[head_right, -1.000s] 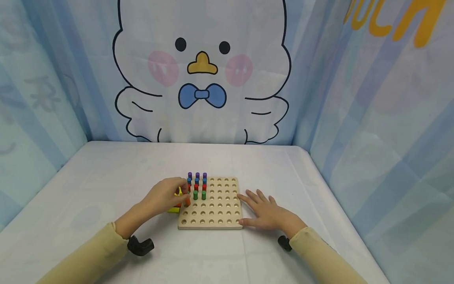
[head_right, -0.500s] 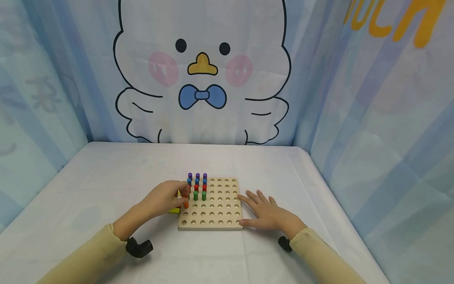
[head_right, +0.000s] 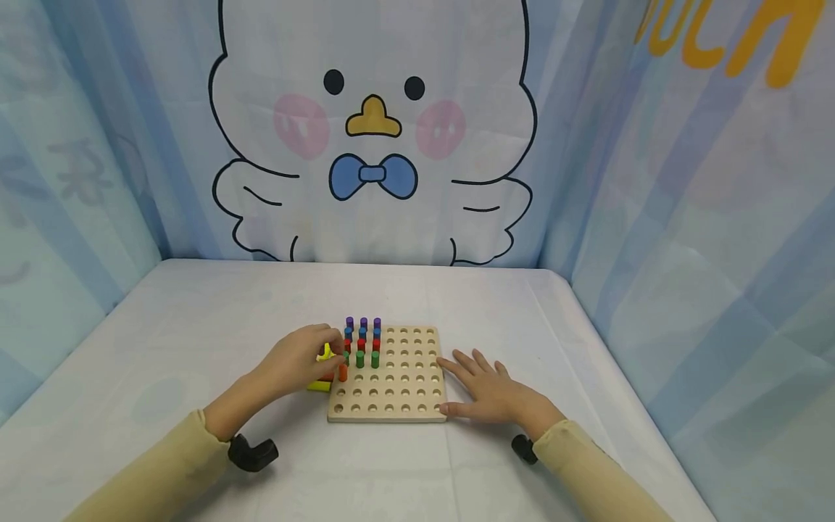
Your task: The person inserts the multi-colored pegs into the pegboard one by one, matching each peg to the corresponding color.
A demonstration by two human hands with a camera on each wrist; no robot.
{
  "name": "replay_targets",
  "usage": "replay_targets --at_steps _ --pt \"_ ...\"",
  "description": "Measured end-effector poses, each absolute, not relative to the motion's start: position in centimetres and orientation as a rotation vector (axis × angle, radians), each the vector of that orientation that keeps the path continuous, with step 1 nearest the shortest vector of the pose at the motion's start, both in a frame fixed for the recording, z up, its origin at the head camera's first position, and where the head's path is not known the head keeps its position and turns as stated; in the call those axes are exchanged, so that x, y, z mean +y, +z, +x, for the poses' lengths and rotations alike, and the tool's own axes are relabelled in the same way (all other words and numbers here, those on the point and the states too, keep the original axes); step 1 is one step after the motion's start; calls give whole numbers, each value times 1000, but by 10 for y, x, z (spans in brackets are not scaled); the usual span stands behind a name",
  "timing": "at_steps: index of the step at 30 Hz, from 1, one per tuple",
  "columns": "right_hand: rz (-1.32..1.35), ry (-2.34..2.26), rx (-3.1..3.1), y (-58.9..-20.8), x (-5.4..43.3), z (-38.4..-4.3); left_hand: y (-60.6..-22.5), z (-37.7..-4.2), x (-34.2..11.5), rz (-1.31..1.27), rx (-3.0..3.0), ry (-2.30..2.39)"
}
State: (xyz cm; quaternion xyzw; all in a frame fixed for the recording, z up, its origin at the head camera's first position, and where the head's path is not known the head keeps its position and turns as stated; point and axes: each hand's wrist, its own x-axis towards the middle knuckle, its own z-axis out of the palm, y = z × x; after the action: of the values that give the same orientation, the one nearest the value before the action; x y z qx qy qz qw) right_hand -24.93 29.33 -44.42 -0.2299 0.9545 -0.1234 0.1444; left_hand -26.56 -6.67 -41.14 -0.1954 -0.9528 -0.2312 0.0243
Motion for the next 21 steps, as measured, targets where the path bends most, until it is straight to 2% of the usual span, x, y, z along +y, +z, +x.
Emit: replay_targets --at_steps 21 --pt "-657 -356 2741 -444 293 -249 -424 -285 -97 -313 -3074 -565"
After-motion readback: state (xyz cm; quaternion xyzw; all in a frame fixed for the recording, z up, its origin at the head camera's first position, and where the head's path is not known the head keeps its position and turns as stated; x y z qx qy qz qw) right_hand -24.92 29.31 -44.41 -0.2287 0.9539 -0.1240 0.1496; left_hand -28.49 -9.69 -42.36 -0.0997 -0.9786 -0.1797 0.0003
